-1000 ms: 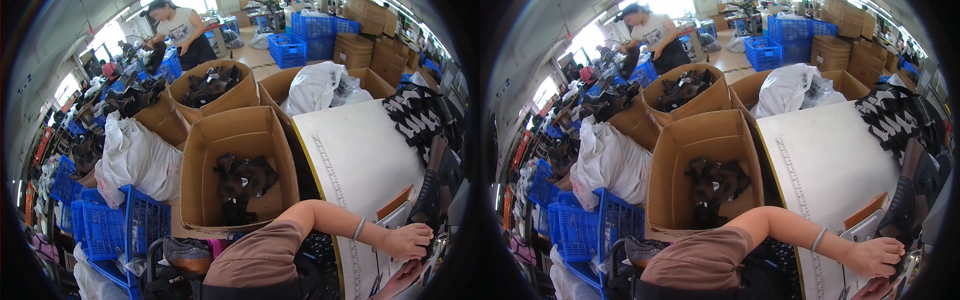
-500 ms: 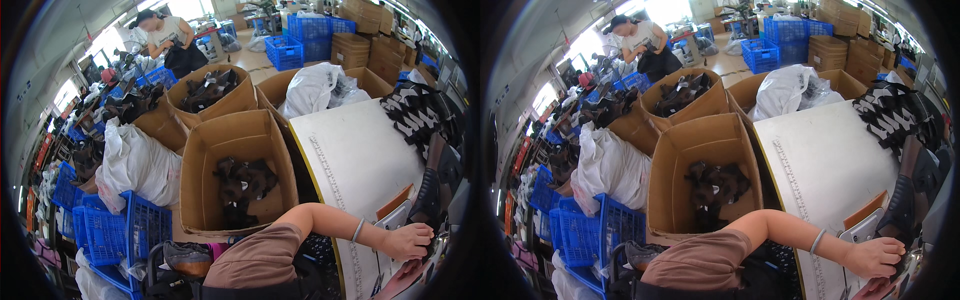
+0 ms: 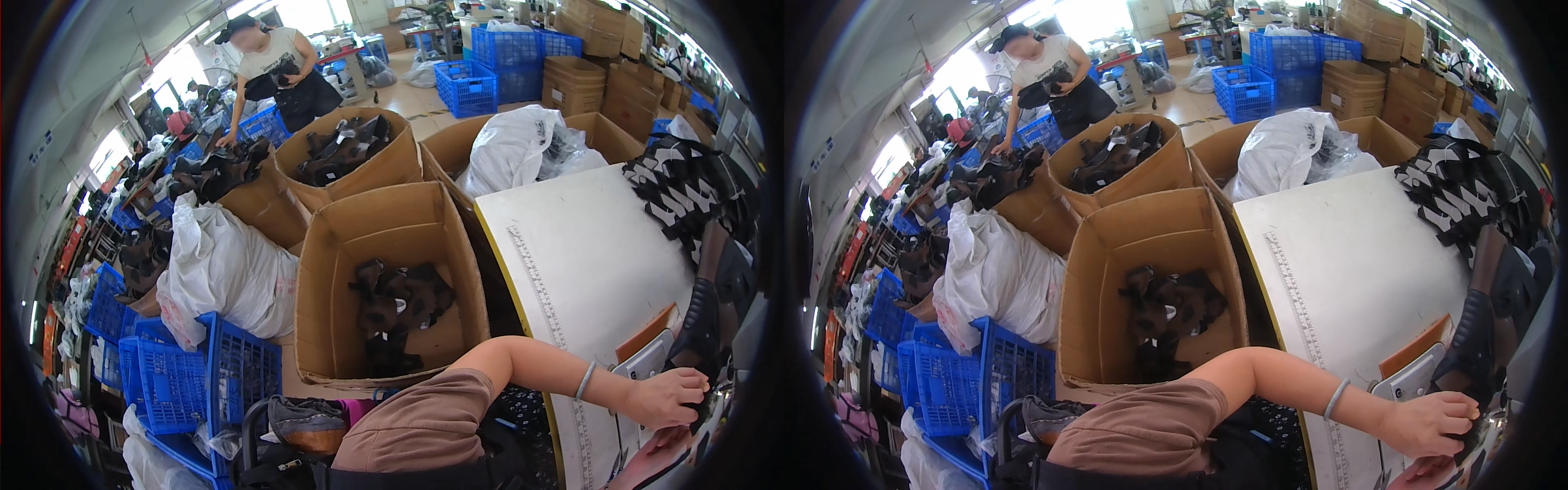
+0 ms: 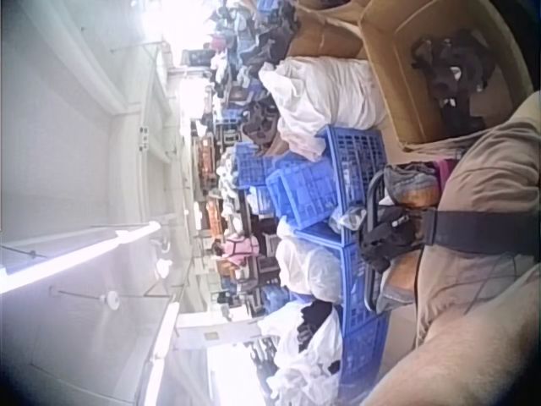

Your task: The person receives shoe upper pieces from a coworker, aligns the components, and stitches them together using a sewing machine. They snip thread using snips and sew the remaining shoe sections together.

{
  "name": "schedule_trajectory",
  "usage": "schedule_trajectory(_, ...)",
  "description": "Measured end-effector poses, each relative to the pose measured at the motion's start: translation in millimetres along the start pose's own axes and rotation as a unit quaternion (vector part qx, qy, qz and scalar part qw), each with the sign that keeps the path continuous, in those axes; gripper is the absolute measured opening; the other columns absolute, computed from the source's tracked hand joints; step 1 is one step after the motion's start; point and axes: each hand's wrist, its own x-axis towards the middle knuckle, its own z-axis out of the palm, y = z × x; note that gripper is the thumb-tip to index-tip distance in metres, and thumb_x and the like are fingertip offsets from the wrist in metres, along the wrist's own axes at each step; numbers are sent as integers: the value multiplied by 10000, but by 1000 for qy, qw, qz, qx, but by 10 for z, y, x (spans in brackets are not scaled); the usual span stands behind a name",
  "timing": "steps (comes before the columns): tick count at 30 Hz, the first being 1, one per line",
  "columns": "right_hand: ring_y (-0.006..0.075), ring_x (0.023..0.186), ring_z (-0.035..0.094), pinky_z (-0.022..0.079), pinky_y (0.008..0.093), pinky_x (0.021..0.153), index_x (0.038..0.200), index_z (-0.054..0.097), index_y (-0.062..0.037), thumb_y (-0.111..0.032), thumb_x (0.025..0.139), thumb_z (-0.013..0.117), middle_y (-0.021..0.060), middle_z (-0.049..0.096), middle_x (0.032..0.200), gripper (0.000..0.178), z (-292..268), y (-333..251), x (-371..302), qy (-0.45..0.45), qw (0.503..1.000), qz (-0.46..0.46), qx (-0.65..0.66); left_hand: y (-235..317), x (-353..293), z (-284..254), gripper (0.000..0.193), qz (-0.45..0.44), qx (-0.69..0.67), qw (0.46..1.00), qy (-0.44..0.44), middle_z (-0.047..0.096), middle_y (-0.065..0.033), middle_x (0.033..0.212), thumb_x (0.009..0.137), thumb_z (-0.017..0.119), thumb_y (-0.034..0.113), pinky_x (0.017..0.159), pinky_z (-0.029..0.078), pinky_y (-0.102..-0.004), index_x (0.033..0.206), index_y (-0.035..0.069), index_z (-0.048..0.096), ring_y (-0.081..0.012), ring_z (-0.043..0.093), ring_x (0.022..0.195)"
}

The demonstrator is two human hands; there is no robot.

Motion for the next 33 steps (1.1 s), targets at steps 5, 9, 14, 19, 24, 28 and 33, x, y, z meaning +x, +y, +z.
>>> schedule_trajectory(5, 146, 575, 421, 362, 280, 507, 1208, 335, 41, -148, 895, 593, 47, 448, 706, 448, 147, -916, 83, 11, 986, 27, 163, 10, 4, 0, 152, -5, -4, 1000, 4, 435, -145, 782, 772, 624, 114, 868, 434, -465, 669, 35, 544, -319, 522, 875)
schedule_trajectory(9, 146, 571, 418, 324, 274, 489, 1104, 397, 48, -132, 903, 572, 47, 450, 702, 322, 154, -1115, 112, 52, 988, 41, 139, 14, 2, -22, 155, -9, -1, 1000, 0, 430, -147, 783, 770, 628, 113, 865, 436, -463, 667, 32, 546, -318, 521, 874)
schedule_trajectory(14, 144, 572, 403, 303, 276, 490, 1101, 399, 16, -70, 913, 533, 29, 436, 698, 246, 165, -1074, 107, 57, 978, 65, 192, -2, -4, -9, 155, -1, -1, 1000, -2, 427, -150, 786, 769, 628, 114, 861, 440, -461, 669, 28, 545, -324, 520, 876)
schedule_trajectory(19, 144, 562, 385, 296, 278, 491, 1072, 407, -8, -77, 931, 504, 23, 426, 692, 185, 175, -1098, 109, 54, 954, 95, 279, 2, -7, -1, 157, -5, -4, 1000, 2, 427, -151, 786, 771, 616, 115, 865, 441, -464, 668, 26, 540, -327, 515, 883)
schedule_trajectory(24, 136, 566, 382, 313, 260, 506, 1045, 423, -23, -129, 960, 469, 20, 426, 692, 144, 169, -1098, 131, 42, 946, 106, 303, 3, 17, -38, 146, -3, -5, 1000, 2, 430, -150, 787, 764, 617, 103, 877, 436, -464, 663, 23, 550, -325, 514, 884)
schedule_trajectory(28, 130, 564, 384, 321, 253, 511, 1011, 459, -40, -181, 973, 452, 13, 423, 676, 146, 189, -1165, 119, 60, 919, 142, 364, 7, 16, -24, 132, -8, -16, 1000, 1, 439, -151, 786, 753, 621, 96, 895, 429, -462, 661, 18, 566, -325, 516, 884)
schedule_trajectory(33, 116, 562, 364, 329, 245, 529, 1397, 241, -72, -197, 962, 481, 1, 422, 671, 512, 100, -971, 103, 84, 824, 222, 515, 76, 88, -166, 87, -23, -36, 999, -26, 492, -162, 843, 748, 631, 92, 900, 429, -473, 733, 12, 600, -334, 534, 922)
